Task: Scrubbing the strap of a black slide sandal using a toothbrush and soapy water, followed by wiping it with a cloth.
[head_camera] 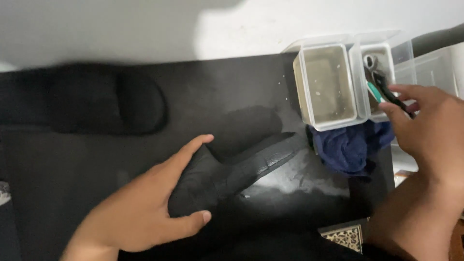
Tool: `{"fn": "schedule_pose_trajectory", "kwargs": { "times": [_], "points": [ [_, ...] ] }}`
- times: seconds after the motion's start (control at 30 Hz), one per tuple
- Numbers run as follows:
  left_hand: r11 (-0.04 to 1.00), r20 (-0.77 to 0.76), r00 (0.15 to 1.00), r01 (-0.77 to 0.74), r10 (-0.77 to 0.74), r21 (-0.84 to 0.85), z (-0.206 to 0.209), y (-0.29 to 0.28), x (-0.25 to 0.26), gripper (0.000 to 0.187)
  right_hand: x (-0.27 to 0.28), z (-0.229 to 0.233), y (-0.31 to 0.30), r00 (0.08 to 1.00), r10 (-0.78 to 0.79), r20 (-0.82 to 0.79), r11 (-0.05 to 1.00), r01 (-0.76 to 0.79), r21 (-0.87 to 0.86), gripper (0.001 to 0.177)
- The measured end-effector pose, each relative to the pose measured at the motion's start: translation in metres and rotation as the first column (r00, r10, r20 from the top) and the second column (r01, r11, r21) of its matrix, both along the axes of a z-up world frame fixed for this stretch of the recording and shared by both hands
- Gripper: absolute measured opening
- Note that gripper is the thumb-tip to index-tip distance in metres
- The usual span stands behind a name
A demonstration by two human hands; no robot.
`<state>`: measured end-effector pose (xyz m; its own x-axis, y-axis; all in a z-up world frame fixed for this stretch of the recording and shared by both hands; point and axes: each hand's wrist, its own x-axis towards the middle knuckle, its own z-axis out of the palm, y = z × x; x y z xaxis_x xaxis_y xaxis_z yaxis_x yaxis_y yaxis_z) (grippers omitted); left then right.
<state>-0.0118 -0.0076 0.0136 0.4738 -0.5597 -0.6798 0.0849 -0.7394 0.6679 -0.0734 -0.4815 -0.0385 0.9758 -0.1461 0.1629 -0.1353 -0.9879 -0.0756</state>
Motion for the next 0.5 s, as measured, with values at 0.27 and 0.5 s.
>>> {"fn": "schedule_pose_trajectory", "kwargs": {
  "times": [0.27, 0.5],
  "points": [
    [0.997, -0.058, 0.996, -0.058, 0.061, 0.054, 0.004, -0.007, 0.010, 0.114, 0.023, 0.001, 0.010, 0.957, -0.224, -0.183, 0.971, 0.203, -0.128, 0.029],
    [0.997, -0.057, 0.996, -0.074, 0.073, -0.031, -0.011, -0.008, 0.009, 0.115, 0.015, -0.023, -0.024, 0.992, 0.034, 0.124, 0.994, -0.021, -0.103, 0.016]
  ]
}}
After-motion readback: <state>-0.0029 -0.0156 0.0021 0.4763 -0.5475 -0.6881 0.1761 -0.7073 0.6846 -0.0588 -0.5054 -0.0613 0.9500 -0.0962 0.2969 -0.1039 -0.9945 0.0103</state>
